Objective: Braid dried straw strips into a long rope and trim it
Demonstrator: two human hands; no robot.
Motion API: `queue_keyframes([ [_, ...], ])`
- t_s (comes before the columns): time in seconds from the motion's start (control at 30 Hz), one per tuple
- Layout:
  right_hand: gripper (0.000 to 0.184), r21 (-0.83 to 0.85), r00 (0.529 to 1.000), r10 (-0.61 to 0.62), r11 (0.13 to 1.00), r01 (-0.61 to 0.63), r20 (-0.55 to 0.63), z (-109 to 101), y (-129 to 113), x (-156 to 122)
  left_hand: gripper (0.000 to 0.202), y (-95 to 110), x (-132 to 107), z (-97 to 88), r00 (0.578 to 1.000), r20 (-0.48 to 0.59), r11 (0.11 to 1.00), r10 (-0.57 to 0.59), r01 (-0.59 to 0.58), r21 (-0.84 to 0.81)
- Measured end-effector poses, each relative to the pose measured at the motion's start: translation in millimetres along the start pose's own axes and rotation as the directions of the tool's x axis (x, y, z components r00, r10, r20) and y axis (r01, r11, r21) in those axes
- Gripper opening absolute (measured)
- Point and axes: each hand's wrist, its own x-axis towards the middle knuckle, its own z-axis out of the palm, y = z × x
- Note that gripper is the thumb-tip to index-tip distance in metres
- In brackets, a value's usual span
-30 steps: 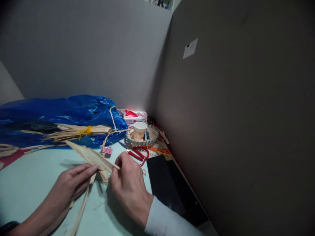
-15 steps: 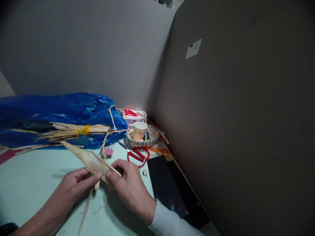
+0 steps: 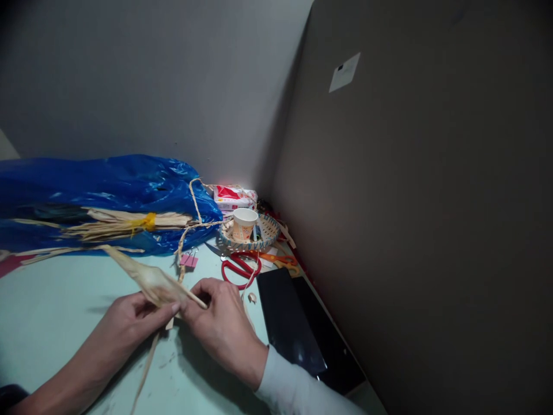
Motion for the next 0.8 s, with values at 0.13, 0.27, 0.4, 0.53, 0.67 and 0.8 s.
queue_keyframes([
  [0.13,0.017,0.072,0.999,0.026,0.997,-0.023,-0.039,5,7,0,0.017,6,-2,2.3,0.999,-0.035,1.0,-0.011,0.011,0.014],
  [0.27,0.019,0.264,0.992,0.127,0.956,-0.126,0.013,6,7,2,0.015,9,-2,4.6,0.999,-0.051,0.998,0.018,-0.015,0.056],
  [0.4,0.03,0.408,0.983,0.148,0.895,-0.18,0.109,2,0,2,0.02,0,2,3.1,1.0,-0.018,0.995,0.024,-0.022,0.093],
  [0.53,0.039,0.462,0.985,0.039,0.88,-0.114,0.169,-11,-11,0,0.02,-5,4,0.7,0.998,0.052,0.999,0.035,-0.036,0.031],
  [0.67,0.031,0.591,0.976,-0.043,0.801,-0.095,0.215,-38,-35,-5,0.022,0,2,1.2,0.995,0.066,0.997,0.078,-0.078,0.001],
  [0.8,0.024,0.459,0.984,-0.094,0.875,0.154,-0.151,-88,-54,-21,0.024,7,-1,1.3,0.995,0.082,0.998,0.051,-0.052,0.019],
])
